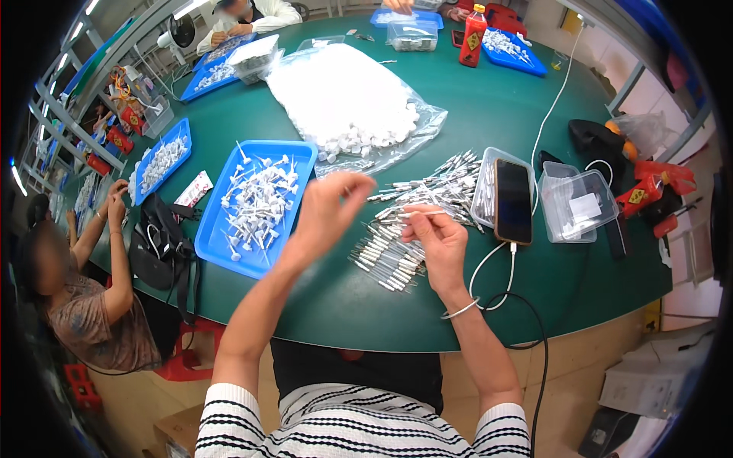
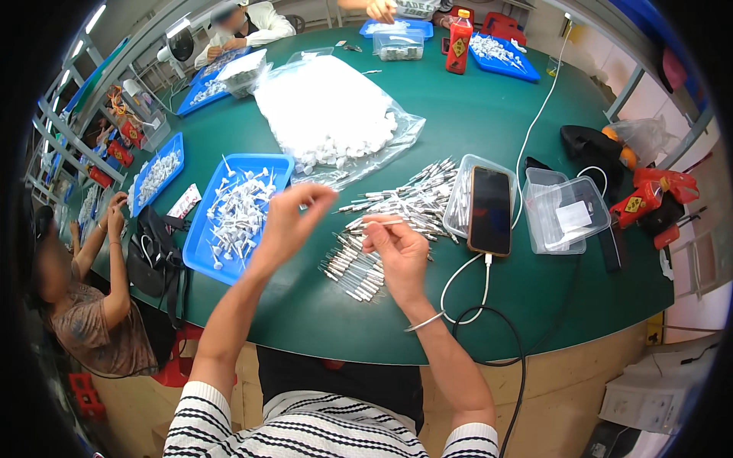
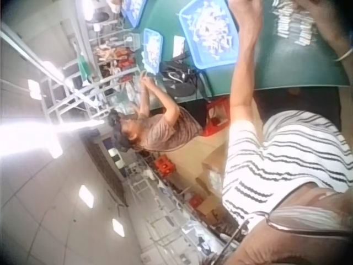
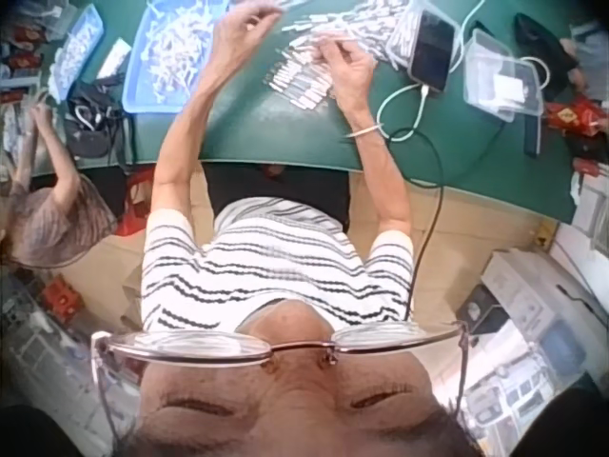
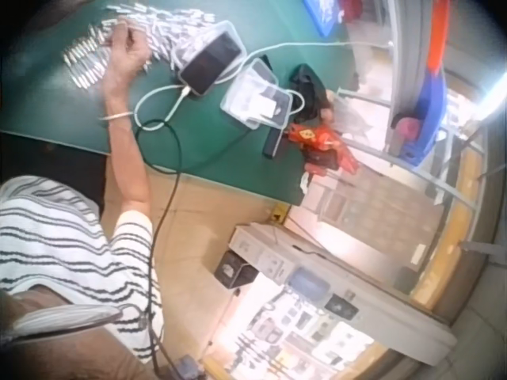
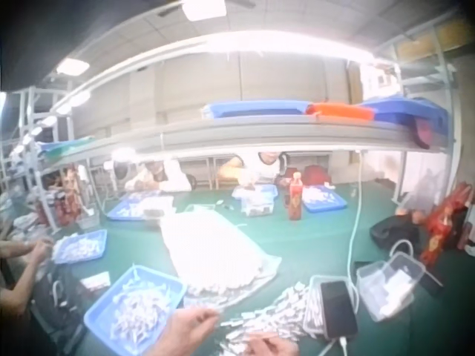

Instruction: The person sits at a green workbench and repeatedly assembles small white plastic caps onto silver metal rods. They pick up a rod from a pile on the table, attach a cap from a nearby bag, and place the finished unit into a blue tray.

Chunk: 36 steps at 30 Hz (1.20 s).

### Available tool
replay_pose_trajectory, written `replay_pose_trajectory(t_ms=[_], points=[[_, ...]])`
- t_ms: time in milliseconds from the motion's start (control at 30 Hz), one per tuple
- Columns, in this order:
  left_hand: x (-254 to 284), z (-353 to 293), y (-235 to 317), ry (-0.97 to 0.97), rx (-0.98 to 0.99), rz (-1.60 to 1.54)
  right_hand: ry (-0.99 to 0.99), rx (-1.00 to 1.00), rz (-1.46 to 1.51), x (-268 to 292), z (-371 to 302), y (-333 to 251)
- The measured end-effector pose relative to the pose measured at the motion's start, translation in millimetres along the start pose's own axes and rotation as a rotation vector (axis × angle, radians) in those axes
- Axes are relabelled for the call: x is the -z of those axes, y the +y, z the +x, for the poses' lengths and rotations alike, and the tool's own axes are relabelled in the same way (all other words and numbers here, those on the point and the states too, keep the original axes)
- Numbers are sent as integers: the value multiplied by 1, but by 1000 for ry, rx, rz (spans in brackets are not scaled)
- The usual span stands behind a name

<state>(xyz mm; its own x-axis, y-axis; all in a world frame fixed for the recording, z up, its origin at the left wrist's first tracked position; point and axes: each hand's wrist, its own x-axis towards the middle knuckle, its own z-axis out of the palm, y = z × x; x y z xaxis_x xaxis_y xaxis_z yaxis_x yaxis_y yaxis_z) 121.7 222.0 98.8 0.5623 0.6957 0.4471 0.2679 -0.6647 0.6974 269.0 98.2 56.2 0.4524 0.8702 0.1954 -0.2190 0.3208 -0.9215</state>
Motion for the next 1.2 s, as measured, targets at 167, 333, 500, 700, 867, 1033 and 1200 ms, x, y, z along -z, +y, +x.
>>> replay_pose_trajectory(t_ms=[167, 333, 500, 700, 867, 1033, 1200], points=[[-24, 60, -81, 119, 94, 315, 59, -40, 77, 1, 4, 1], [-43, 62, -108, 79, 74, 426, -5, -52, 34, 1, 3, 1], [-42, 67, -91, 103, 65, 440, -57, -20, 29, 1, 1, 2], [-34, 20, -27, 48, 113, -6, 35, -20, 29, 10, 4, -1], [-34, -45, 18, -71, 198, -417, -5, 6, 221, -3, 2, -6], [-35, -53, 21, -49, 319, -739, -27, -32, 270, -3, -1, 3], [-33, -51, 10, -22, 370, -824, -51, -89, 244, -3, 1, 4]])
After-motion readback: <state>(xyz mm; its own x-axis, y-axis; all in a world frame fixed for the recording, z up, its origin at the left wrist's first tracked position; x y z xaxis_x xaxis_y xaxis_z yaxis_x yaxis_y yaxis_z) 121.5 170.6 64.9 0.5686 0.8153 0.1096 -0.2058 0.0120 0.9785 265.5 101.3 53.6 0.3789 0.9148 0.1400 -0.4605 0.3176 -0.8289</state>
